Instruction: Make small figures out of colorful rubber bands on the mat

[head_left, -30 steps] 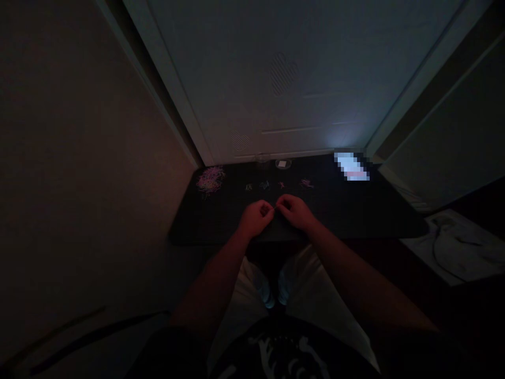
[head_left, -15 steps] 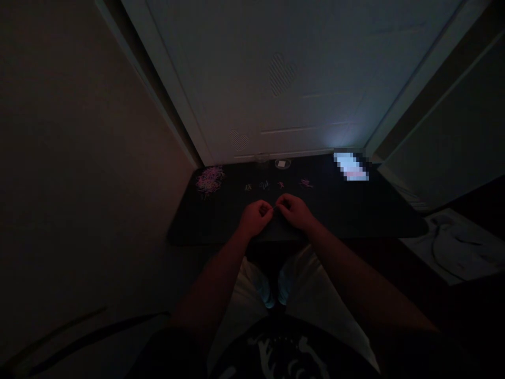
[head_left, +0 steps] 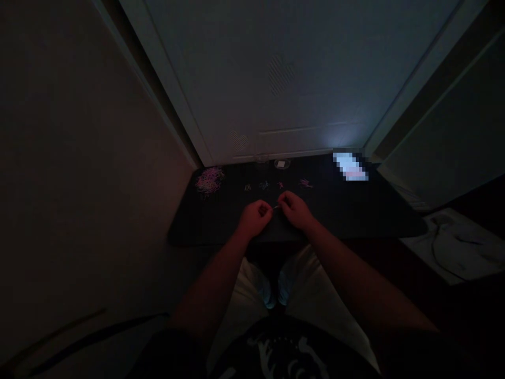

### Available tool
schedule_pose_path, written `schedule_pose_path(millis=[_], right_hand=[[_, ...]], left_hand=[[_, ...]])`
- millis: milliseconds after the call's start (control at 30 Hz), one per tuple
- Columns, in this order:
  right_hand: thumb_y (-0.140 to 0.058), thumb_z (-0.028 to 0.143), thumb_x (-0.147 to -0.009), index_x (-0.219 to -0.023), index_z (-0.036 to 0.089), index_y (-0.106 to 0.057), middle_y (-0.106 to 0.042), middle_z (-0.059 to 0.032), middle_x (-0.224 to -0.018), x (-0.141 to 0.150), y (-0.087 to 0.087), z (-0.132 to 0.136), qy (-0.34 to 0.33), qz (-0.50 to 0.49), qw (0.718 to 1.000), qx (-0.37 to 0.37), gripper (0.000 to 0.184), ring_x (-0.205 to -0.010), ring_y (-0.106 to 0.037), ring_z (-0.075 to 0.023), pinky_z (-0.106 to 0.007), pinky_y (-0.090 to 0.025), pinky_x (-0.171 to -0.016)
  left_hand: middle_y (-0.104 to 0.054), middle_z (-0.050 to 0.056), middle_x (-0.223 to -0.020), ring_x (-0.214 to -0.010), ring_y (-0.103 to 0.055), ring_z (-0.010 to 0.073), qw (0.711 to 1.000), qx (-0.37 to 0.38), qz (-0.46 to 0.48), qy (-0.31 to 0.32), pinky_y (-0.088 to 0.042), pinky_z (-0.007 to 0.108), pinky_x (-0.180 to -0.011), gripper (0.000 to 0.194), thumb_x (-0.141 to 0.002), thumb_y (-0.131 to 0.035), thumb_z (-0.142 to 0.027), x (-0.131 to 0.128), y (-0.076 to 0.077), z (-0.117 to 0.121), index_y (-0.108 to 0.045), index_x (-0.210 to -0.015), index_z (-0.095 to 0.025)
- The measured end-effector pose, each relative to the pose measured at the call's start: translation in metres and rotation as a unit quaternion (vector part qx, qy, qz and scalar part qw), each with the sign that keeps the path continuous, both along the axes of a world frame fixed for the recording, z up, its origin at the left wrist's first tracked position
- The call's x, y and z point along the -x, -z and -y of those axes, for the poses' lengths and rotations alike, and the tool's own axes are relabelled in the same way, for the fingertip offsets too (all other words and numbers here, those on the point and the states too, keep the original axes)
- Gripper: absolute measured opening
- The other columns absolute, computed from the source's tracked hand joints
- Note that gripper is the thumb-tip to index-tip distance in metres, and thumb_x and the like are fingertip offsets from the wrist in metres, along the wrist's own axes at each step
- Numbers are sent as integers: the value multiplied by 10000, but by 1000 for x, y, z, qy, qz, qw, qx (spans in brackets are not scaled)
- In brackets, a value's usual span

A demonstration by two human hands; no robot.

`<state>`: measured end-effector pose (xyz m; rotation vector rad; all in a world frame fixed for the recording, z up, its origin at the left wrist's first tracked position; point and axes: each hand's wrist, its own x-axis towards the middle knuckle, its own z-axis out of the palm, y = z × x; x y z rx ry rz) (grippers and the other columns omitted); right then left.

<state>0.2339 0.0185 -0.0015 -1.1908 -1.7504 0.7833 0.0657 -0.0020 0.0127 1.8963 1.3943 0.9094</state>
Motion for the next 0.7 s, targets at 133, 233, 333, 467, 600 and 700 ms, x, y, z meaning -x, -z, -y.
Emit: schedule_pose_path(millis=[133,233,333,467,600,700], right_hand=[[-425,231,-789,-794,205,-473,-532,13,-672,-1,5,-4,29,-64,997,19,55,-601,-487,-123,-259,-397,-599],[-431,240,-781,-808,205,-472,-521,19,-661,-2,7,-5,21,-78,996,32,60,-581,-476,-117,-252,-390,-575],[-437,241,-772,-822,202,-475,-520,19,-661,-2,5,-6,18,-78,996,42,75,-575,-474,-116,-248,-383,-559],[-439,242,-768,-817,200,-472,-518,18,-666,-1,2,-6,18,-79,996,48,72,-575,-473,-114,-246,-380,-555],[-445,243,-766,-816,202,-474,-520,18,-662,-1,2,-7,18,-75,996,53,71,-579,-478,-116,-245,-379,-552],[-447,241,-763,-816,202,-479,-523,20,-657,-2,4,-7,22,-77,995,54,73,-580,-481,-117,-245,-381,-554]], left_hand=[[-630,10,-727,-628,-557,101,1000,-1,14,-16,-454,226,-604,131,-754,-552,-286,-1,-1,1,-588,-769,-161],[-633,12,-729,-635,-562,105,996,-13,27,-89,-456,228,-611,139,-757,-547,-291,1,-1,-4,-596,-772,-162],[-637,14,-724,-646,-570,115,982,-26,21,-184,-454,235,-623,161,-759,-540,-310,10,-1,-16,-609,-784,-166],[-650,21,-743,-673,-585,129,966,-36,-28,-256,-444,242,-640,164,-751,-534,-310,29,-3,-44,-619,-789,-174],[-670,42,-785,-723,-602,156,954,-25,-94,-285,-434,263,-660,171,-750,-526,-306,43,-3,-69,-626,-801,-177],[-680,46,-798,-731,-607,170,955,-5,-135,-266,-429,274,-663,180,-750,-529,-321,45,-2,-76,-639,-799,-187]])
